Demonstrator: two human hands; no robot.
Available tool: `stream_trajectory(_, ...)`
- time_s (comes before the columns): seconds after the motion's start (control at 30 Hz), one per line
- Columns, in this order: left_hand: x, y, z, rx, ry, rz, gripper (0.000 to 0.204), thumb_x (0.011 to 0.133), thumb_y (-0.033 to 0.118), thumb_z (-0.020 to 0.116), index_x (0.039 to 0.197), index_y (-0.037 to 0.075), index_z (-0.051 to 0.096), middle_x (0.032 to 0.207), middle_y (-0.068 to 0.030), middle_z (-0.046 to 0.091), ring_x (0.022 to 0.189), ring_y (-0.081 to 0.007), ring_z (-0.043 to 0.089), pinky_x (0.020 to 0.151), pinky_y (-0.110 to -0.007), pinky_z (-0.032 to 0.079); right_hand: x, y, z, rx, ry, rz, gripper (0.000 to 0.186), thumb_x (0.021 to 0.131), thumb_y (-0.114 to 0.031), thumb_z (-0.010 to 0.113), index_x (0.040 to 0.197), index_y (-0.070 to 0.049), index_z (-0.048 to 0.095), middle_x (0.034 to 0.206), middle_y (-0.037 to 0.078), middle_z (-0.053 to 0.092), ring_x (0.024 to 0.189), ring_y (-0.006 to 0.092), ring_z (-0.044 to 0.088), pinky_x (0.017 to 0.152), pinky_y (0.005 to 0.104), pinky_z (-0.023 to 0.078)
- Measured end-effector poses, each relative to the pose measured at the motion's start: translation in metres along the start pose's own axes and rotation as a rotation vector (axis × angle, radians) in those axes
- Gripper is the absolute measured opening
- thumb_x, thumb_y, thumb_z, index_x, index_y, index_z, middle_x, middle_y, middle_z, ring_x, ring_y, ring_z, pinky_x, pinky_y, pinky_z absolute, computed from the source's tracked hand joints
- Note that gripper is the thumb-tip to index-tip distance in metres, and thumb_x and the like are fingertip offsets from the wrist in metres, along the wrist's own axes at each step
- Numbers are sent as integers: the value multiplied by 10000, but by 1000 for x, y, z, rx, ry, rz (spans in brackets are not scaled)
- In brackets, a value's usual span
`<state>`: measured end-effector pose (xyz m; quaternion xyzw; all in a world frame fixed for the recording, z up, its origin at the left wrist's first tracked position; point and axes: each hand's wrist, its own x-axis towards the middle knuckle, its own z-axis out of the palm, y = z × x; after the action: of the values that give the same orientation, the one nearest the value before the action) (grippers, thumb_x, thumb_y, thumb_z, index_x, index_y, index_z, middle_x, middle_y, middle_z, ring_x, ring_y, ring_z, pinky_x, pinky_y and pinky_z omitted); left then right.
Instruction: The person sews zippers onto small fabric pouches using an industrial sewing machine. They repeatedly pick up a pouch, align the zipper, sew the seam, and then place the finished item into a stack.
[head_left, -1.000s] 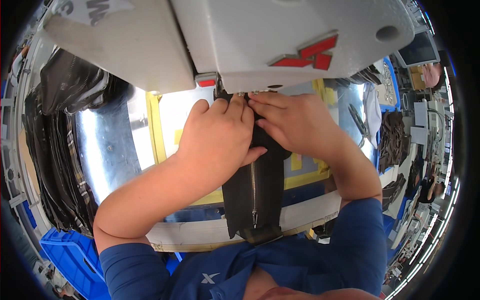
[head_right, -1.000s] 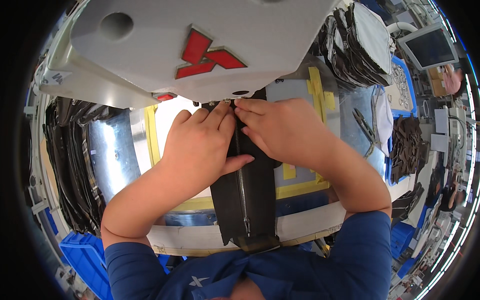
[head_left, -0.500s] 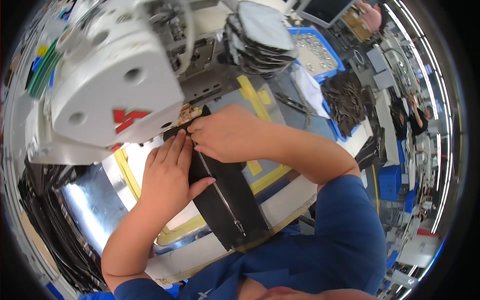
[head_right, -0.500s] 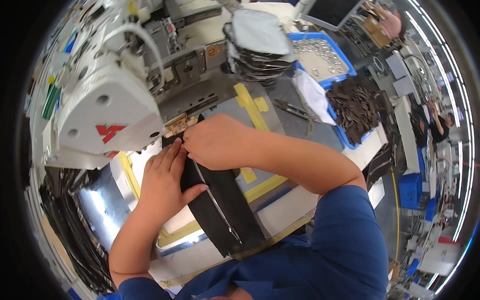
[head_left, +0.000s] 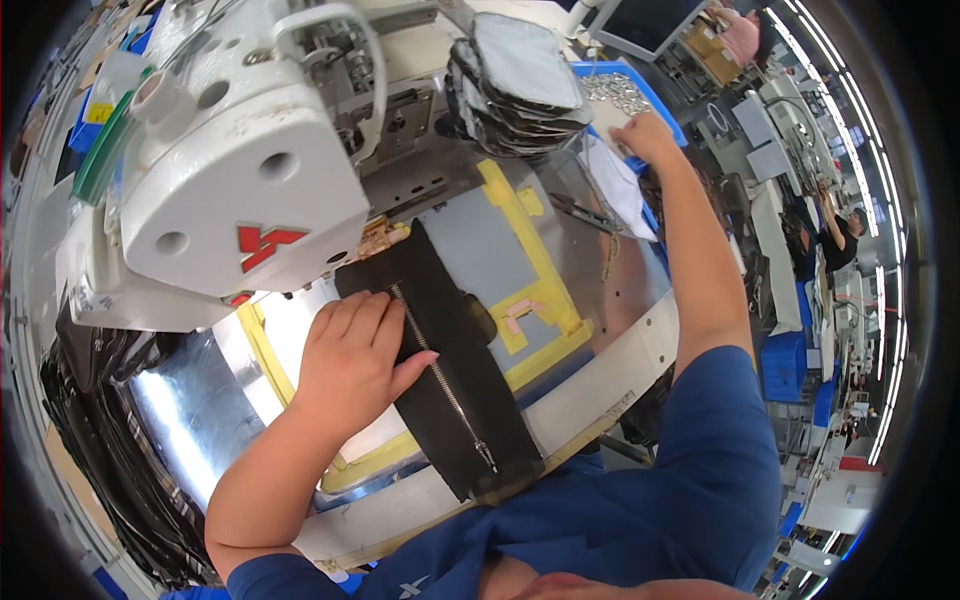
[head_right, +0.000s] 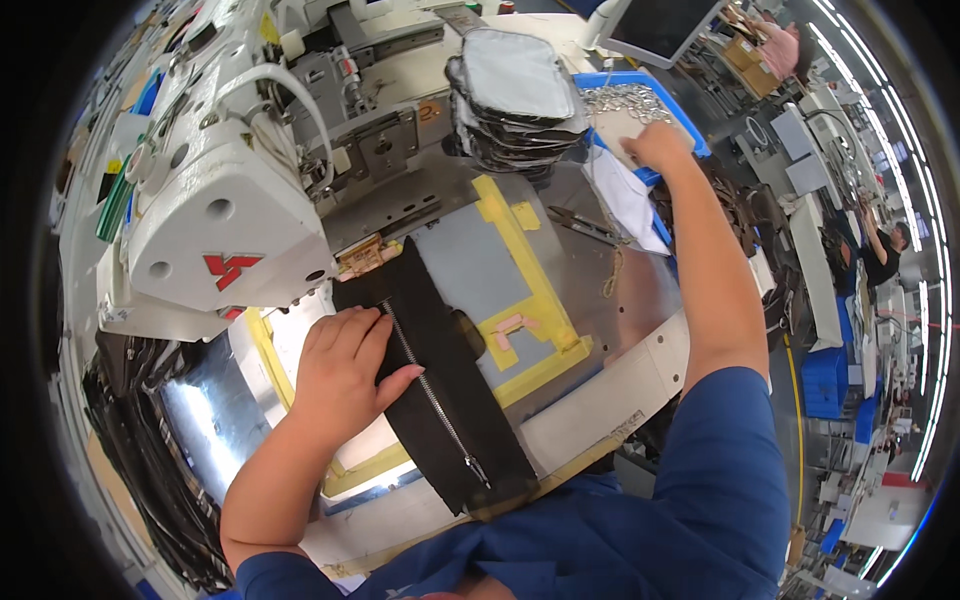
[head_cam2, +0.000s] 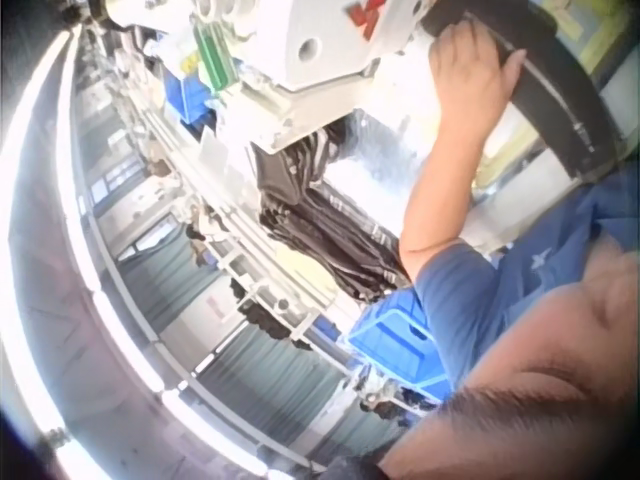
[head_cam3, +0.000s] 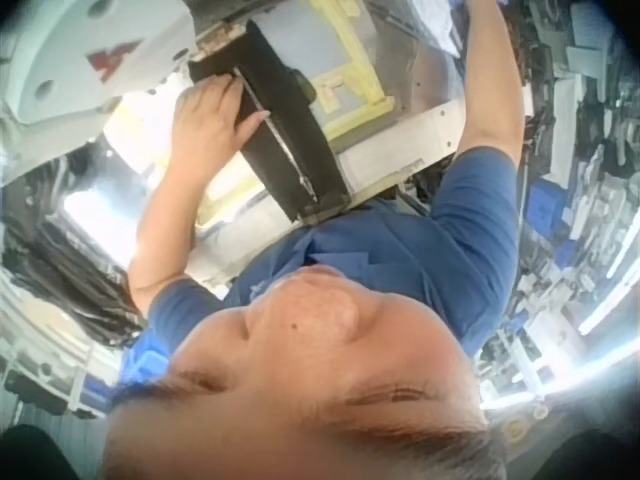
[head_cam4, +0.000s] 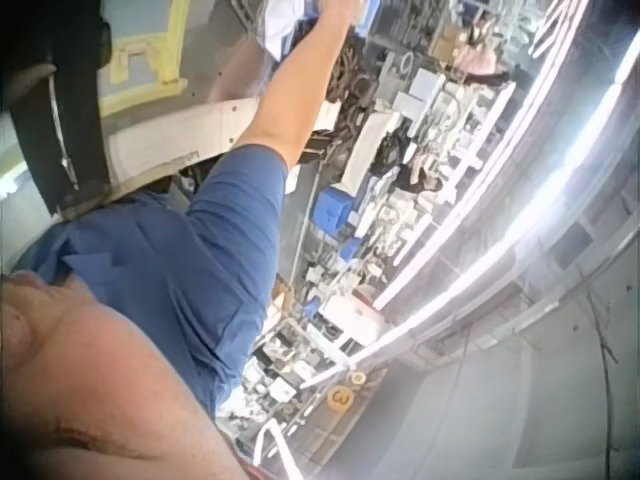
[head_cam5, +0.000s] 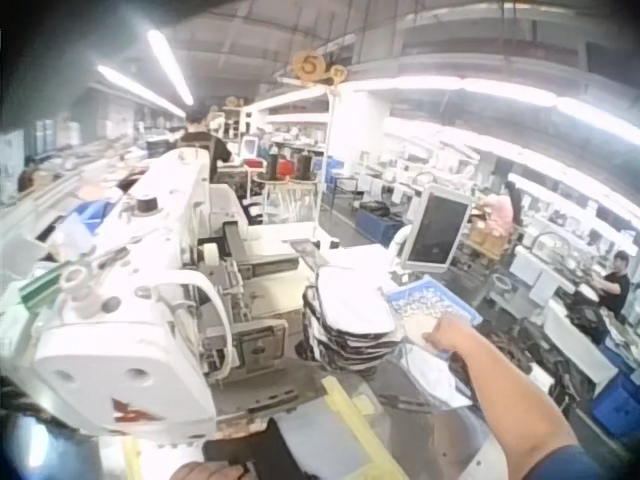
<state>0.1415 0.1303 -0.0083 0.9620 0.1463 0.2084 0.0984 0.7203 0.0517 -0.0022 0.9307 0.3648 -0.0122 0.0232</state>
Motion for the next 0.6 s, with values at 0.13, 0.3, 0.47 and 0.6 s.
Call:
stream_trajectory(0.13, -2, -2, -4, 13, -23, 1, 601, 838, 425, 845, 1233, -11, 722, 1249, -167, 694, 1189, -366, 651, 1017, -472, 512, 22, 19, 20, 139, 23, -99, 323, 804, -349, 858, 843, -32, 817, 880, 222, 785, 871, 383, 774, 821, 502, 596)
stream_trajectory(0.3, -2, -3, -1, -11, -26, 21, 558, 870, 404, 821, 1232, -9, 723, 1266, -167, 700, 1225, -349, 652, 1069, -466, 514, 16, 33, 13, 216, 19, -43, 236, 820, -213, 863, 952, -33, 788, 783, 118, 765, 756, 227, 757, 687, 389, 570)
stream_trajectory(0.47, -9, -3, 3, -17, -20, -31, 576, 901, 419, 806, 1276, -7, 709, 1338, -187, 688, 1294, -362, 644, 1113, -467, 510, -102, -79, -65, 826, 252, -254, 179, 984, -153, 752, 1107, -27, 780, 937, 52, 763, 787, 127, 714, 701, 293, 559)
stream_trajectory(0.6, -9, -5, 6, -44, -22, -66, 618, 902, 437, 808, 1328, 5, 686, 1381, -206, 669, 1320, -375, 638, 1121, -474, 513, -195, -166, -71, 1040, -188, -447, 142, 1004, -78, 723, 1134, -47, 770, 967, 15, 739, 785, 94, 682, 711, 259, 561)
